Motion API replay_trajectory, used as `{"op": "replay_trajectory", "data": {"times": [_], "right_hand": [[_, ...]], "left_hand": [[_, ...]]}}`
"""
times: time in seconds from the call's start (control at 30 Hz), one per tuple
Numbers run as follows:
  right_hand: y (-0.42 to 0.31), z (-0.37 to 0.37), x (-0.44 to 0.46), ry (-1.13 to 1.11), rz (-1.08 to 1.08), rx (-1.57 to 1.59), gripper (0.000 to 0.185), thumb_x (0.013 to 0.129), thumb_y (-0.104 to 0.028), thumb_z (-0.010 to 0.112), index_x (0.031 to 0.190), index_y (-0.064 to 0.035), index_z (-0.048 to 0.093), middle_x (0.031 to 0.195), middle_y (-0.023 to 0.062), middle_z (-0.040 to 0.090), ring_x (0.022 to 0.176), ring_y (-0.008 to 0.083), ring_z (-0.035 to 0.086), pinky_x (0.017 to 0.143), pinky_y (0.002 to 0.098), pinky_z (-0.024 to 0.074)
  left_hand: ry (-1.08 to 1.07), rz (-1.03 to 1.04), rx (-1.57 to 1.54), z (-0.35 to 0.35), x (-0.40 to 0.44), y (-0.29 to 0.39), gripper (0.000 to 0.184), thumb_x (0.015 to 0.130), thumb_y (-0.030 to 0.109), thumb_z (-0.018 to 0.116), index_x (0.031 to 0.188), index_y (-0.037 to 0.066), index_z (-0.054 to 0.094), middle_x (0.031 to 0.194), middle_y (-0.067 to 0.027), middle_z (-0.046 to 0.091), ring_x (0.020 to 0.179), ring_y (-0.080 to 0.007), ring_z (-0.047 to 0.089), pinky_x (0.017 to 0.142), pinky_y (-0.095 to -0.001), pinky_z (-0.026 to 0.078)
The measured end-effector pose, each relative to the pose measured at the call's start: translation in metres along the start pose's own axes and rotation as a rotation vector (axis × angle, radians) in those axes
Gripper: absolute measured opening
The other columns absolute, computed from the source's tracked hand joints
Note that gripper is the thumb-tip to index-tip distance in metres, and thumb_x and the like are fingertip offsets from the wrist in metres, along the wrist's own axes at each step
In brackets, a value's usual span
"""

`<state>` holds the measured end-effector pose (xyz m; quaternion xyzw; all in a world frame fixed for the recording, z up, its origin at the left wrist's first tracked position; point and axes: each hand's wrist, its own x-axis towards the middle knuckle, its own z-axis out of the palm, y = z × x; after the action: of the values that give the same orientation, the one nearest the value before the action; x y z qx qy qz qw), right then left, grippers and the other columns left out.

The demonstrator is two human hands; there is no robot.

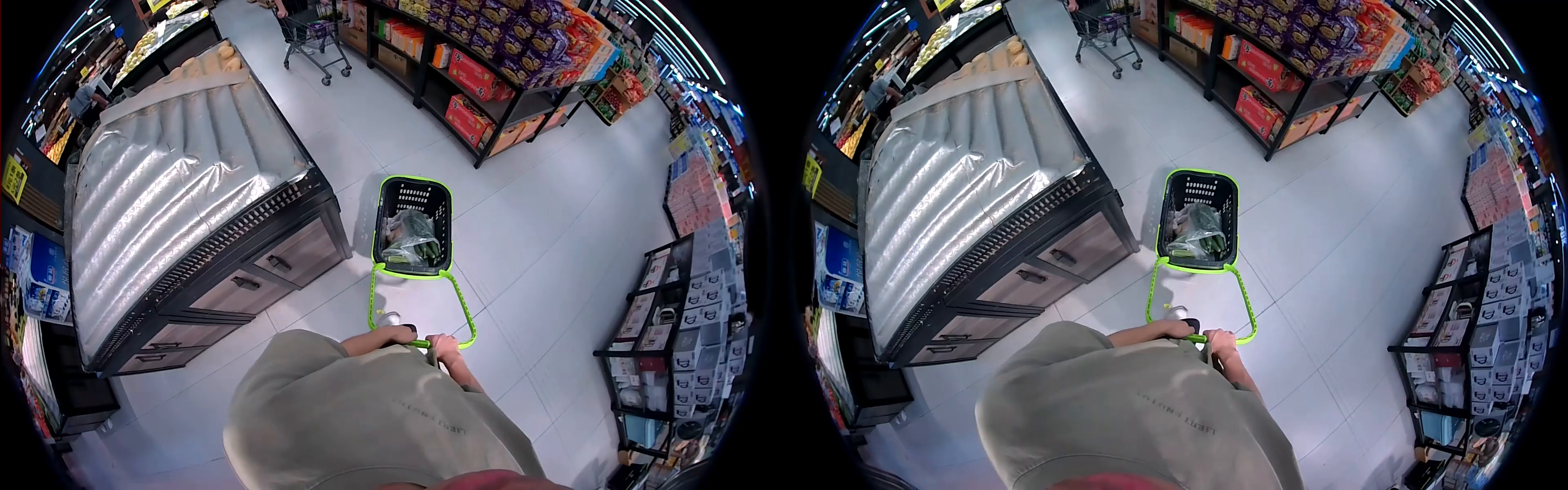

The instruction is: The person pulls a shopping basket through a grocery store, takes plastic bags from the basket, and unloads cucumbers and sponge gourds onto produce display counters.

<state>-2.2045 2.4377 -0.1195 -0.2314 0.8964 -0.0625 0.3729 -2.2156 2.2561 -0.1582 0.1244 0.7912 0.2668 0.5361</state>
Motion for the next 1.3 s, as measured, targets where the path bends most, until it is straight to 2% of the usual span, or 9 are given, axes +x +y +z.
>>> {"op": "replay_trajectory", "data": {"times": [0.07, 0.17, 0.2, 0.33, 0.47, 0.67, 0.9, 1.07, 1.3], "right_hand": [[0.032, -0.007, -0.003, 0.028, -0.029, -0.066, 0.021, 0.075, -0.029, 0.052, 0.092, -0.0204, 0.061, 0.088, 0.0088, 0.064, 0.083, 0.0272, 0.063, 0.073, 0.0401, 0.0489], [0.079, -0.013, 0.016, -0.033, -0.026, -0.081, 0.019, 0.077, -0.027, 0.051, 0.092, -0.0199, 0.061, 0.086, 0.0077, 0.064, 0.082, 0.0265, 0.063, 0.075, 0.0402, 0.0467], [0.092, -0.017, 0.015, -0.038, -0.019, -0.092, 0.019, 0.077, -0.027, 0.051, 0.092, -0.0199, 0.061, 0.086, 0.0077, 0.064, 0.082, 0.0265, 0.063, 0.075, 0.0402, 0.0467], [0.154, -0.044, 0.028, -0.027, -0.044, -0.136, 0.014, 0.075, -0.019, 0.051, 0.086, -0.0176, 0.060, 0.080, 0.0083, 0.064, 0.078, 0.0266, 0.062, 0.076, 0.0422, 0.0426], [0.233, -0.083, 0.055, 0.093, -0.074, -0.187, 0.012, 0.074, -0.015, 0.052, 0.083, -0.0157, 0.060, 0.080, 0.0086, 0.063, 0.081, 0.0274, 0.060, 0.076, 0.0420, 0.0417], [0.311, -0.149, 0.117, 0.101, -0.171, -0.346, 0.014, 0.074, -0.014, 0.053, 0.084, -0.0159, 0.063, 0.083, 0.0087, 0.062, 0.086, 0.0275, 0.057, 0.076, 0.0429, 0.0409], [0.342, -0.194, 0.185, 0.067, -0.352, -0.287, 0.012, 0.071, -0.015, 0.055, 0.080, -0.0152, 0.063, 0.077, 0.0084, 0.061, 0.078, 0.0285, 0.059, 0.071, 0.0455, 0.0417], [0.369, -0.211, 0.248, 0.040, -0.438, -0.289, 0.012, 0.073, -0.023, 0.054, 0.076, -0.0140, 0.061, 0.075, 0.0081, 0.063, 0.074, 0.0263, 0.061, 0.068, 0.0451, 0.0419], [0.415, -0.297, 0.354, 0.113, -0.563, -0.303, 0.011, 0.074, -0.022, 0.053, 0.074, -0.0151, 0.061, 0.070, 0.0077, 0.062, 0.070, 0.0258, 0.062, 0.061, 0.0405, 0.0427]], "left_hand": [[-0.033, 0.007, -0.067, -0.006, 0.016, 0.028, 0.067, 0.087, 0.051, 0.026, 0.104, -0.006, 0.058, 0.107, -0.0250, 0.057, 0.104, -0.0356, 0.052, 0.090, -0.0418, 0.038], [-0.160, 0.150, -0.073, -0.023, 0.039, 0.060, 0.066, 0.084, 0.055, 0.031, 0.096, -0.003, 0.061, 0.094, -0.0223, 0.061, 0.088, -0.0333, 0.058, 0.077, -0.0408, 0.043], [-0.204, 0.216, -0.074, -0.021, 0.056, 0.064, 0.054, 0.079, 0.049, 0.046, 0.092, -0.001, 0.062, 0.083, -0.0164, 0.063, 0.075, -0.0272, 0.060, 0.068, -0.0389, 0.044], [-0.279, 0.194, -0.171, -0.038, 0.118, 0.091, 0.038, 0.065, 0.034, 0.065, 0.085, 0.002, 0.063, 0.072, -0.0070, 0.062, 0.065, -0.0183, 0.057, 0.059, -0.0346, 0.043], [-0.260, 0.244, -0.294, -0.066, 0.202, 0.127, 0.033, 0.064, 0.035, 0.064, 0.076, 0.004, 0.065, 0.065, -0.0048, 0.060, 0.059, -0.0158, 0.054, 0.055, -0.0337, 0.042], [-0.011, 0.251, -0.231, -0.129, 0.261, 0.172, 0.039, 0.068, 0.037, 0.061, 0.084, 0.002, 0.063, 0.076, -0.0137, 0.064, 0.068, -0.0250, 0.060, 0.063, -0.0375, 0.046], [0.152, 0.387, -0.386, -0.167, 0.307, 0.148, 0.040, 0.076, 0.029, 0.061, 0.105, 0.002, 0.054, 0.091, -0.0153, 0.063, 0.079, -0.0242, 0.058, 0.071, -0.0379, 0.045], [0.040, 0.216, -0.578, -0.216, 0.306, 0.151, 0.041, 0.073, 0.034, 0.059, 0.103, 0.005, 0.058, 0.094, -0.0161, 0.063, 0.086, -0.0269, 0.060, 0.073, -0.0384, 0.046], [0.309, 0.066, -0.540, -0.314, 0.354, 0.157, 0.044, 0.071, 0.037, 0.060, 0.102, 0.005, 0.059, 0.096, -0.0165, 0.063, 0.089, -0.0288, 0.060, 0.073, -0.0390, 0.046]]}}
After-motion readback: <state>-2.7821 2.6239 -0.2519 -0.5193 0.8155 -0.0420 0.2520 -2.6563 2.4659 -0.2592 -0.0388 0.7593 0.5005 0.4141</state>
